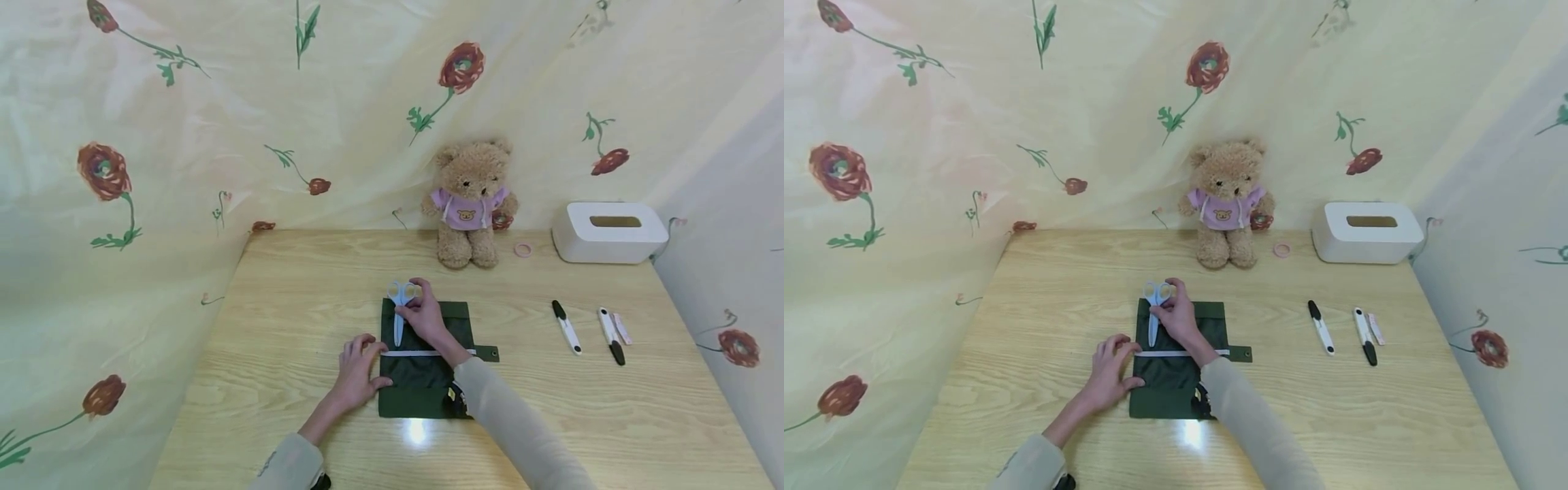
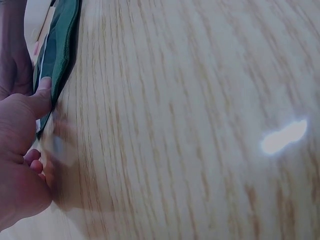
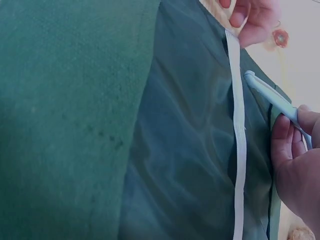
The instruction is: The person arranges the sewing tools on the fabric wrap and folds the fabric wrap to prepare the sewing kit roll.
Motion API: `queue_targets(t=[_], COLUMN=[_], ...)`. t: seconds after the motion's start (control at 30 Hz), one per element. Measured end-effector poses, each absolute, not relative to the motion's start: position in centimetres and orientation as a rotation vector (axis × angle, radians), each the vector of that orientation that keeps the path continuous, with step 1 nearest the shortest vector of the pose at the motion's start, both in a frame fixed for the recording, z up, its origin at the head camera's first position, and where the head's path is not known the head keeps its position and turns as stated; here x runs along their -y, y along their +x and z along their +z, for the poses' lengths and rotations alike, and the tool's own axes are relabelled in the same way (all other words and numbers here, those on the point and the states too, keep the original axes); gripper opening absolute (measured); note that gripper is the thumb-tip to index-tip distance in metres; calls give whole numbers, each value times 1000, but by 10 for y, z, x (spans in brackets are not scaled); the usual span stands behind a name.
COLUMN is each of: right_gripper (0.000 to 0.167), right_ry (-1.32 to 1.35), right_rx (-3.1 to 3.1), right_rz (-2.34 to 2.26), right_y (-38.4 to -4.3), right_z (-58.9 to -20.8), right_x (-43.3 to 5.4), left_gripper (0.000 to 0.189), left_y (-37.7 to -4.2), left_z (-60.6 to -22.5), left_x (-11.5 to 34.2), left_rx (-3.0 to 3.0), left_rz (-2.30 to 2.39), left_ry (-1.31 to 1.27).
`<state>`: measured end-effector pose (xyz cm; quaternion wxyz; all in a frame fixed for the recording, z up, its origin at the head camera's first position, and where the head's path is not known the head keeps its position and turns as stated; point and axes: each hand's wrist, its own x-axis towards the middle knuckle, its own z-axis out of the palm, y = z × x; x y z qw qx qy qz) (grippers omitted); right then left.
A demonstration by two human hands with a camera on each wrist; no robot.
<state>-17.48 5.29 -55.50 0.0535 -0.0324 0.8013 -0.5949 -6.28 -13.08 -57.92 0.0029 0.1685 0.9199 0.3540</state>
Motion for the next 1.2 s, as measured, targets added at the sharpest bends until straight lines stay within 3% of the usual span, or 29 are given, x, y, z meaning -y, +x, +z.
queue_targets(t=[0.53,1.2], right_gripper=[65,62], right_ry=[-357,-433], right_rx=[-2522,-2602], right_rz=[-1612,-1086], right_y=[-163,-159], right_z=[-557,-537], right_x=[-49,-51], left_gripper=[57,62], left_y=[-62,-64], left_z=[-581,-578], left_x=[132,133], left_rx=[-2898,-2857], left_rz=[1113,1091], left_ry=[525,497])
